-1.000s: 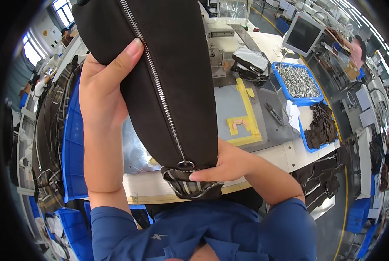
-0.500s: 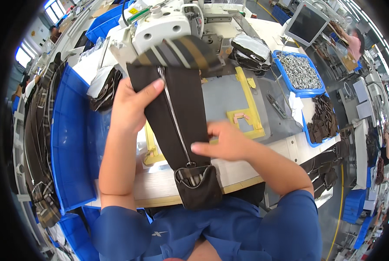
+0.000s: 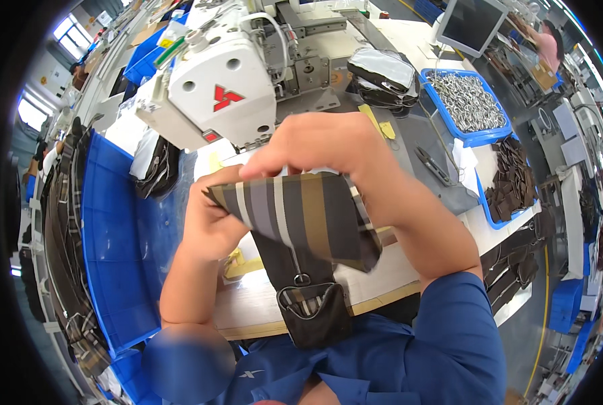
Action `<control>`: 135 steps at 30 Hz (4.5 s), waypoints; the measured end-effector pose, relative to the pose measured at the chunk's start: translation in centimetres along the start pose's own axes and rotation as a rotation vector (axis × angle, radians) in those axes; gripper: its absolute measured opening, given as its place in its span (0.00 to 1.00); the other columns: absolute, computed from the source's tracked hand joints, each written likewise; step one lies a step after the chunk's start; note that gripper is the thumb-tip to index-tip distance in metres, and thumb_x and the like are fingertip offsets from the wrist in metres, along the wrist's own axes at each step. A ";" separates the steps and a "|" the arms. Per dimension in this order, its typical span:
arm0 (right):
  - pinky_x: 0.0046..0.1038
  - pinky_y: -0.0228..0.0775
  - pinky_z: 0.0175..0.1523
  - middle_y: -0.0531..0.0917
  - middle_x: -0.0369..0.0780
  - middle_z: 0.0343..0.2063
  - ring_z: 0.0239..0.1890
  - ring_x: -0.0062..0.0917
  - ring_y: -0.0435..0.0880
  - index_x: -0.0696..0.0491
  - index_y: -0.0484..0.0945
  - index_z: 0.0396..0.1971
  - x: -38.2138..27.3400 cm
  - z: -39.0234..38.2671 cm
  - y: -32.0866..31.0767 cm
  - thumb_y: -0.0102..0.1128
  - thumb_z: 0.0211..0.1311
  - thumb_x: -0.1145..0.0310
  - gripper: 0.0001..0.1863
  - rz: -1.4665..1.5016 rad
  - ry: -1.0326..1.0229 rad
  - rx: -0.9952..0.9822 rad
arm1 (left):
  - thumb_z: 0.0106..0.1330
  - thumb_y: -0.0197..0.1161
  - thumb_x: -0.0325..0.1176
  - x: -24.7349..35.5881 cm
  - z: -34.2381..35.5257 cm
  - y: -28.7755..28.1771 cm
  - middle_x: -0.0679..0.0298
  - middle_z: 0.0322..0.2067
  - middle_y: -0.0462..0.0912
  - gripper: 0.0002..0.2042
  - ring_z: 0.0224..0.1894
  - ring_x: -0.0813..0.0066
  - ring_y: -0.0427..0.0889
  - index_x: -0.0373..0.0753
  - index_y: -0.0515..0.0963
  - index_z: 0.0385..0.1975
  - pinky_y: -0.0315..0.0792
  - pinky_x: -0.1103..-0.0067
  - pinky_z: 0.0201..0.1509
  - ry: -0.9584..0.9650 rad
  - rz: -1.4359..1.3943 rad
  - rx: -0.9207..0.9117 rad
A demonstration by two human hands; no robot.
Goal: The person sews zippers onto small fabric pouches using an industrial sewing machine. They repeatedly align the zipper, stitch along its length, trim threads, and flip the pouch to sew the opposite side. The finished pouches are placed into a blue bin.
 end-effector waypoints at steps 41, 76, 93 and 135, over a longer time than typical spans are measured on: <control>0.30 0.78 0.49 0.90 0.40 0.40 0.41 0.25 0.85 0.58 0.87 0.48 -2.4 -2.1 0.9 0.83 0.53 0.66 0.23 0.510 0.408 0.041 | 0.55 0.77 0.22 0.8 -1.2 1.2 0.51 0.42 0.91 0.14 0.37 0.60 0.88 0.31 0.90 0.43 0.80 0.72 0.41 0.334 0.288 -0.024; 0.35 0.78 0.58 0.89 0.43 0.49 0.51 0.32 0.87 0.54 0.86 0.55 -0.7 -2.3 2.4 0.80 0.60 0.67 0.23 0.124 0.445 -0.007 | 0.48 0.73 0.28 1.8 -2.8 3.3 0.72 0.36 0.84 0.12 0.40 0.73 0.80 0.45 0.91 0.35 0.63 0.76 0.42 0.989 1.226 0.257; 0.44 0.73 0.56 0.84 0.47 0.48 0.50 0.49 0.79 0.55 0.83 0.50 -0.9 -2.3 3.5 0.74 0.60 0.69 0.18 0.013 0.249 0.033 | 0.51 0.76 0.19 2.8 -5.0 3.4 0.66 0.38 0.81 0.16 0.40 0.70 0.78 0.36 0.89 0.41 0.67 0.72 0.38 0.967 1.292 0.082; 0.33 0.75 0.44 0.88 0.38 0.42 0.42 0.33 0.85 0.54 0.88 0.39 -2.4 -1.7 2.2 0.72 0.50 0.74 0.13 -0.410 -0.264 -0.011 | 0.54 0.72 0.16 5.0 -4.0 1.9 0.61 0.30 0.77 0.07 0.40 0.56 0.90 0.31 0.83 0.30 0.80 0.70 0.39 0.904 0.852 0.017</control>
Point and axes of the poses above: each hand's wrist, its own z-axis towards the middle knuckle, its own y-axis out of the palm, x = y × z, the point moved 1 cm from there along z, towards the middle knuckle
